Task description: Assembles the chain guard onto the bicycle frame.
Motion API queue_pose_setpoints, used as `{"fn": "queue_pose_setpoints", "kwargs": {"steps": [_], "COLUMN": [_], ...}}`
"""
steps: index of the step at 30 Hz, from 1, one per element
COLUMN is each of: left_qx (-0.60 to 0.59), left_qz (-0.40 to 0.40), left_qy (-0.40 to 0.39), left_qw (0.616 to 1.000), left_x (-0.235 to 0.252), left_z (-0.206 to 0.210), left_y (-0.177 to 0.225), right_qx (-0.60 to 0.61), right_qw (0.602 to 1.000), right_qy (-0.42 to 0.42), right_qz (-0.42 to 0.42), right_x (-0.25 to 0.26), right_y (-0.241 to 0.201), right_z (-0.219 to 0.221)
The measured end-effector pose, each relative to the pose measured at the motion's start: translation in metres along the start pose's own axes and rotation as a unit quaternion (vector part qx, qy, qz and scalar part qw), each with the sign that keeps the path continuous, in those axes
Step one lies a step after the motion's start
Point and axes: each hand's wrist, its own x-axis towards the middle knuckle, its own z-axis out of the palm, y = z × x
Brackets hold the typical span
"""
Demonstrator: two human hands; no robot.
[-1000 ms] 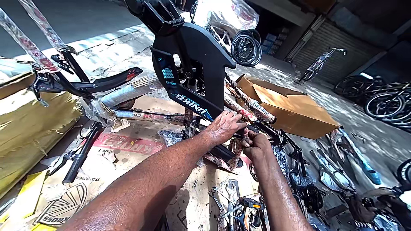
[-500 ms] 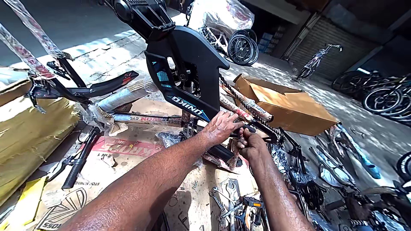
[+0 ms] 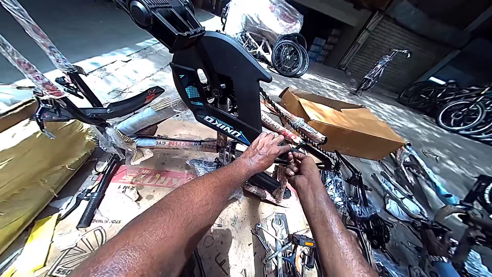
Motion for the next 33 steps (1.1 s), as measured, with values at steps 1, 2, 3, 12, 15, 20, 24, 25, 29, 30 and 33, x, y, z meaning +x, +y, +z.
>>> {"fn": "queue_pose_setpoints", "kwargs": {"steps": [1, 2, 3, 12, 15, 20, 24, 25, 29, 30, 33], "left_qx": [0.001, 0.001, 0.002, 0.005, 0.003, 0.008, 0.003, 0.004, 0.009, 0.009, 0.009], "left_qz": [0.0, 0.001, 0.003, 0.003, 0.003, 0.0, -0.002, -0.003, -0.005, -0.006, -0.008], "left_qy": [0.001, 0.003, 0.006, 0.004, 0.003, -0.001, -0.004, -0.004, -0.017, -0.019, -0.022], "left_qw": [1.0, 1.0, 1.0, 1.0, 1.0, 1.0, 1.0, 1.0, 1.0, 1.0, 1.0], "left_x": [0.0, 0.0, 0.0, 0.0, 0.001, 0.0, 0.0, 0.0, 0.0, 0.0, 0.001], "left_z": [0.0, 0.001, 0.001, 0.0, 0.0, -0.001, -0.001, -0.001, -0.001, -0.001, -0.002], "left_y": [0.0, 0.0, -0.001, -0.001, -0.001, 0.001, 0.001, 0.002, 0.003, 0.004, 0.002], "right_qx": [-0.005, -0.004, 0.0, -0.053, -0.001, -0.005, -0.056, -0.042, -0.025, -0.045, -0.084], "right_qw": [1.0, 1.0, 1.0, 0.998, 1.0, 1.0, 0.997, 0.998, 1.0, 0.999, 0.995], "right_qy": [0.006, 0.011, 0.009, 0.025, 0.008, 0.007, 0.033, 0.031, -0.002, 0.003, 0.019], "right_qz": [-0.005, -0.003, 0.002, -0.028, -0.011, 0.003, -0.041, -0.038, 0.002, -0.005, -0.041], "right_x": [-0.001, -0.001, -0.001, -0.005, 0.0, -0.001, -0.002, -0.001, 0.001, -0.001, -0.004], "right_y": [0.001, 0.001, 0.001, 0.005, 0.005, 0.006, 0.009, 0.009, 0.007, 0.008, 0.009], "right_z": [0.002, 0.004, 0.006, 0.005, 0.006, 0.0, 0.002, 0.002, -0.007, -0.008, -0.004]}}
